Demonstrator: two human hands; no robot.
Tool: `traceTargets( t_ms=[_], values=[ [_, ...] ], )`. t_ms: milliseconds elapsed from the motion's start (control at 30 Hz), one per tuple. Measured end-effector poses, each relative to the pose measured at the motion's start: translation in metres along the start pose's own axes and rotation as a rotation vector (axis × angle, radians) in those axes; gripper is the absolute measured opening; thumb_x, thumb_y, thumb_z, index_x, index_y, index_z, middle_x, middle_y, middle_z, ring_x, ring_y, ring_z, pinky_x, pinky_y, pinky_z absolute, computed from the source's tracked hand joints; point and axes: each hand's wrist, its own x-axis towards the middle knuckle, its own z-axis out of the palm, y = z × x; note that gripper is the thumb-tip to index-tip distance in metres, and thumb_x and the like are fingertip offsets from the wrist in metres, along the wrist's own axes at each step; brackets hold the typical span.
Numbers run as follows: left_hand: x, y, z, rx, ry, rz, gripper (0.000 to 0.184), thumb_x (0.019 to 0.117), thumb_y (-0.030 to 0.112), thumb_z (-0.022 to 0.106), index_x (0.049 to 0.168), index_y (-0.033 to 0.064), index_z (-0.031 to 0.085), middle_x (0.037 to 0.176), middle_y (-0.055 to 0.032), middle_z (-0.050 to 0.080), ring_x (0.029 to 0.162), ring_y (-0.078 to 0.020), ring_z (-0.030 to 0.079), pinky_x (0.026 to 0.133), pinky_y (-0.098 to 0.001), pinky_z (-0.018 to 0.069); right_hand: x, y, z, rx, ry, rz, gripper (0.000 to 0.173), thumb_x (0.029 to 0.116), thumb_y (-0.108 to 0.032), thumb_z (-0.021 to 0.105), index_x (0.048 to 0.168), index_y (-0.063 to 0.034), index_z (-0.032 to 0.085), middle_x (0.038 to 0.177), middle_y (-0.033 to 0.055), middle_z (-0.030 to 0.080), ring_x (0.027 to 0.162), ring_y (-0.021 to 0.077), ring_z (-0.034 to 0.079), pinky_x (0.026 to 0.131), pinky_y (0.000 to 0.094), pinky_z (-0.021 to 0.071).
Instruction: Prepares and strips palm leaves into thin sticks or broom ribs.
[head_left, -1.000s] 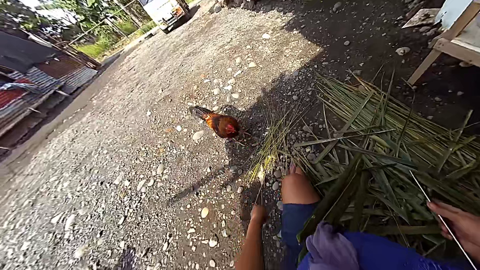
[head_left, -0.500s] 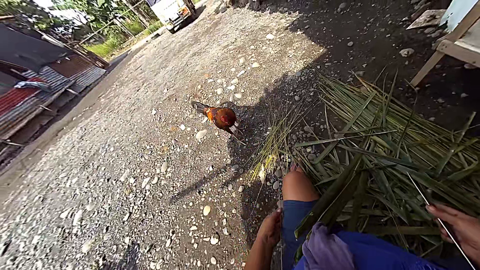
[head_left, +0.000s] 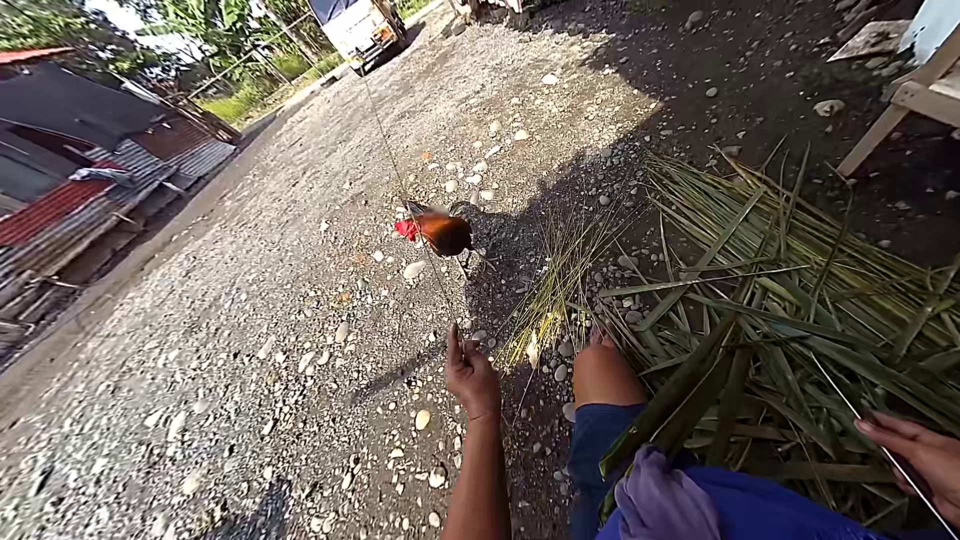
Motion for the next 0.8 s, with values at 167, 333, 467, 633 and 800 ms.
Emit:
traceTargets(
  t_ms=[167, 333, 467, 633, 800],
  values=[
    [0.077, -0.081, 0.023, 0.329, -0.416, -0.886, 0.031, 0.1033, 0.007, 0.049, 0.13, -0.0067, 0.058, 0.123, -0.0219, 0.063, 0.101, -0.0269, 0.065, 0.09, -0.043, 0.0532, -0.014, -0.005, 0.001, -0.118, -0.031, 0.0, 0.04, 0.1013, -0.015, 0.064, 0.138, -0.0028, 0.056, 0.093, 0.0046, 0.059, 0.06, 0.0064, 0.047, 0.053, 0.026, 0.042],
    [0.025, -0.077, 0.048, -0.022, -0.406, -0.821, 0.039, 0.1024, 0.001, 0.049, 0.141, -0.0017, 0.053, 0.099, -0.0152, 0.065, 0.065, -0.0157, 0.057, 0.06, -0.032, 0.0491, -0.009, 0.001, -0.002, -0.108, -0.03, -0.008, 0.036, 0.1005, -0.015, 0.064, 0.134, -0.0035, 0.059, 0.089, 0.0025, 0.06, 0.057, 0.0053, 0.048, 0.051, 0.0243, 0.0423],
    [-0.042, -0.069, 0.051, 0.078, -0.508, -0.655, 0.041, 0.1051, 0.007, 0.048, 0.146, 0.0002, 0.052, 0.113, -0.0223, 0.068, 0.083, -0.0297, 0.066, 0.078, -0.0476, 0.0546, -0.004, -0.002, 0.002, -0.109, -0.012, 0.001, 0.035, 0.1, -0.014, 0.066, 0.132, -0.0031, 0.06, 0.088, 0.0039, 0.059, 0.056, 0.0062, 0.046, 0.049, 0.0245, 0.0409],
    [-0.093, -0.073, 0.051, 0.17, -0.609, -0.605, 0.032, 0.1055, 0.01, 0.052, 0.133, 0.0007, 0.064, 0.113, -0.0193, 0.072, 0.096, -0.0322, 0.069, 0.089, -0.0517, 0.0525, -0.001, 0.003, 0.004, -0.142, -0.025, -0.028, 0.037, 0.0994, -0.012, 0.066, 0.135, -0.0024, 0.06, 0.089, 0.0068, 0.059, 0.056, 0.0077, 0.044, 0.05, 0.0268, 0.0393],
    [-0.089, -0.053, 0.052, 0.012, -0.568, -0.516, 0.028, 0.1065, 0.008, 0.05, 0.128, -0.0013, 0.065, 0.1, -0.0123, 0.072, 0.072, -0.0175, 0.061, 0.069, -0.0378, 0.0509, 0.008, 0.009, 0.001, -0.074, 0.0, -0.038, 0.038, 0.0984, -0.01, 0.068, 0.136, -0.003, 0.061, 0.09, 0.0086, 0.062, 0.054, 0.0077, 0.043, 0.047, 0.0253, 0.0379]
  ],
)
